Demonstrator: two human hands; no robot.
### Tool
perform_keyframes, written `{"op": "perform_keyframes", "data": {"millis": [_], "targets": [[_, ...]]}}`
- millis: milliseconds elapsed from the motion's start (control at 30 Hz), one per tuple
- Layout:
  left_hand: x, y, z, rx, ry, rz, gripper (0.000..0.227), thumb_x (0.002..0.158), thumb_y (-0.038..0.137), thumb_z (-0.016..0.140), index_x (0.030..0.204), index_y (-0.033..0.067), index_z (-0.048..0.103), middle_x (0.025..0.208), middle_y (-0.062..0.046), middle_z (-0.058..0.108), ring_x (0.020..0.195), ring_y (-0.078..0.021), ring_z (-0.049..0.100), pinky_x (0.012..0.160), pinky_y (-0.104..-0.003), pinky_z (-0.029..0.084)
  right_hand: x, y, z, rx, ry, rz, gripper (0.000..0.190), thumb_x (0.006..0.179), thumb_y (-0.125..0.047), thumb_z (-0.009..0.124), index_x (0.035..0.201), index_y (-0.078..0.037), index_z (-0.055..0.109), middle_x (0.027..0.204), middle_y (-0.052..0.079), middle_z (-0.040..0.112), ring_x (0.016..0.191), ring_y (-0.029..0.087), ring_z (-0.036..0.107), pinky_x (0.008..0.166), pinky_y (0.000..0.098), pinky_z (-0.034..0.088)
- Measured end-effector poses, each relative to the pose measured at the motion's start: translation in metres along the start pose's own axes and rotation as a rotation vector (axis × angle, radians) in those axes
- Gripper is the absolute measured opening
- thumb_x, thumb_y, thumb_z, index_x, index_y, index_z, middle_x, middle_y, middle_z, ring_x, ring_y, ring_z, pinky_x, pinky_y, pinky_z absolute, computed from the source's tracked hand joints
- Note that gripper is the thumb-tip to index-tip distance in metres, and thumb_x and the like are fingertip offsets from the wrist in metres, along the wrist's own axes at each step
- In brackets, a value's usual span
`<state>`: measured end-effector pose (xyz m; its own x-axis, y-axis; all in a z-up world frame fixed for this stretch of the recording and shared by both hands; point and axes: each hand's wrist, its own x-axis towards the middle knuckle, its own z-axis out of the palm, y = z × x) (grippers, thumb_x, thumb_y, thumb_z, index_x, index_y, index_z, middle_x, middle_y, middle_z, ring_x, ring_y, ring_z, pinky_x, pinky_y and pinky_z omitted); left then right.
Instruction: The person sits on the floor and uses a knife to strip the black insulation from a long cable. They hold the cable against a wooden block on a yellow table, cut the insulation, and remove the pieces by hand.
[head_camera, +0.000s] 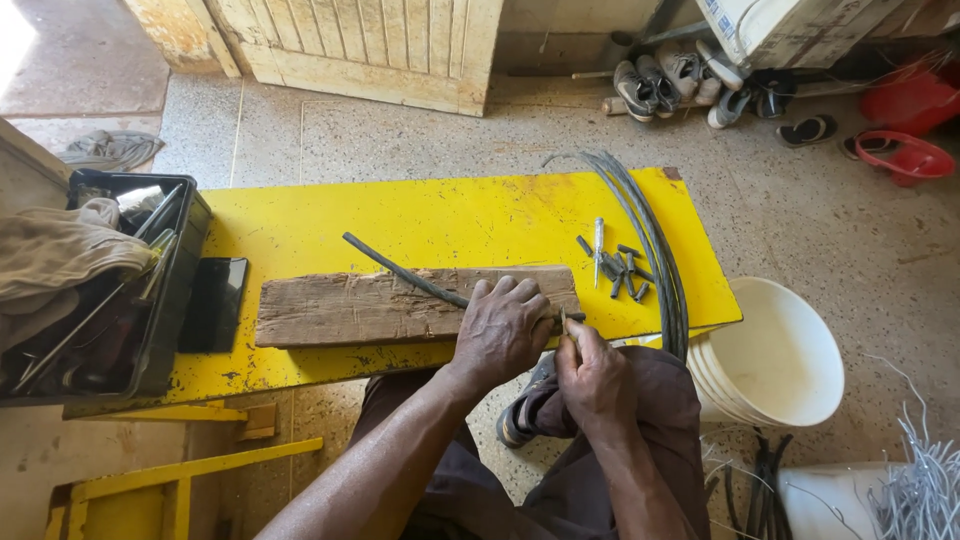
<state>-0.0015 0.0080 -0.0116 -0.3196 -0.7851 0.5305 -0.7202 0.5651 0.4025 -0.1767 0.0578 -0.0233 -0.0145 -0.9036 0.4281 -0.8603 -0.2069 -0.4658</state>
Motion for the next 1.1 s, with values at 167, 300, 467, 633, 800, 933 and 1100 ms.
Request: {"op": "perform_keyframes", "data": {"millis": [167,300,467,633,800,933,1100], "targets": [[0.002,-0.002,0.000,0.003,0.010,0.012,0.023,0.091,0.039,0.063,0.080,0.0193,0.062,0.086,-0.004,0.058,0.090,-0.0282,0.060,0.078,-0.044,0.043,0.023,0.006,0.011,-0.003,-0.035,0.021,0.018,0.101,-0.025,0.069,0.115,-0.021,0.080,0.094,0.011,0.082,0.090,0.033,0.079,0.075,0.0466,0.065],[0.001,0.003,-0.007,0.011,-0.024,0.007,0.021,0.091,0.039,0.064,0.082,0.0199,0.064,0.088,-0.004,0.059,0.091,-0.0277,0.060,0.078,-0.043,0.042,0.020,0.001,0.005,-0.127,-0.069,0.049,0.020,0.097,-0.035,0.067,0.112,-0.028,0.079,0.086,0.003,0.082,0.083,0.026,0.080,0.072,0.0408,0.066],[0.002,0.001,-0.005,0.024,-0.030,-0.003,0.020,0.090,0.039,0.065,0.083,0.0202,0.063,0.088,-0.003,0.059,0.091,-0.0273,0.060,0.078,-0.043,0.042,0.010,0.008,0.011,-0.059,-0.018,0.020,0.020,0.095,-0.025,0.070,0.112,-0.022,0.081,0.082,0.007,0.082,0.081,0.029,0.080,0.069,0.0410,0.065],[0.002,0.003,-0.003,0.019,-0.038,0.005,0.020,0.091,0.038,0.063,0.082,0.0195,0.061,0.088,-0.003,0.057,0.092,-0.0271,0.059,0.078,-0.043,0.041,0.013,0.004,0.010,-0.055,-0.015,0.021,0.018,0.097,-0.023,0.069,0.110,-0.020,0.080,0.084,0.011,0.081,0.080,0.030,0.080,0.067,0.0425,0.064],[0.000,-0.002,0.005,0.037,-0.053,0.010,0.022,0.093,0.040,0.061,0.083,0.0203,0.061,0.089,-0.002,0.057,0.092,-0.0265,0.058,0.078,-0.043,0.041,0.037,0.006,0.012,-0.092,-0.250,0.187,0.024,0.102,-0.036,0.058,0.116,-0.026,0.074,0.093,0.010,0.082,0.093,0.036,0.079,0.079,0.0542,0.062],[0.004,-0.001,-0.001,0.007,-0.070,0.005,0.023,0.094,0.041,0.061,0.083,0.0204,0.060,0.089,-0.002,0.056,0.094,-0.0268,0.058,0.078,-0.042,0.041,0.023,-0.002,-0.001,-0.116,-0.256,0.179,0.025,0.102,-0.040,0.058,0.119,-0.030,0.073,0.098,0.006,0.083,0.097,0.030,0.080,0.083,0.0492,0.063],[0.004,-0.004,0.004,-0.039,-0.063,-0.011,0.021,0.093,0.040,0.063,0.085,0.0209,0.061,0.091,-0.001,0.057,0.094,-0.0270,0.059,0.078,-0.043,0.041,0.002,-0.002,-0.001,-0.022,-0.141,0.152,0.027,0.101,-0.028,0.060,0.122,-0.022,0.075,0.097,0.016,0.082,0.090,0.038,0.079,0.078,0.0545,0.063]]}}
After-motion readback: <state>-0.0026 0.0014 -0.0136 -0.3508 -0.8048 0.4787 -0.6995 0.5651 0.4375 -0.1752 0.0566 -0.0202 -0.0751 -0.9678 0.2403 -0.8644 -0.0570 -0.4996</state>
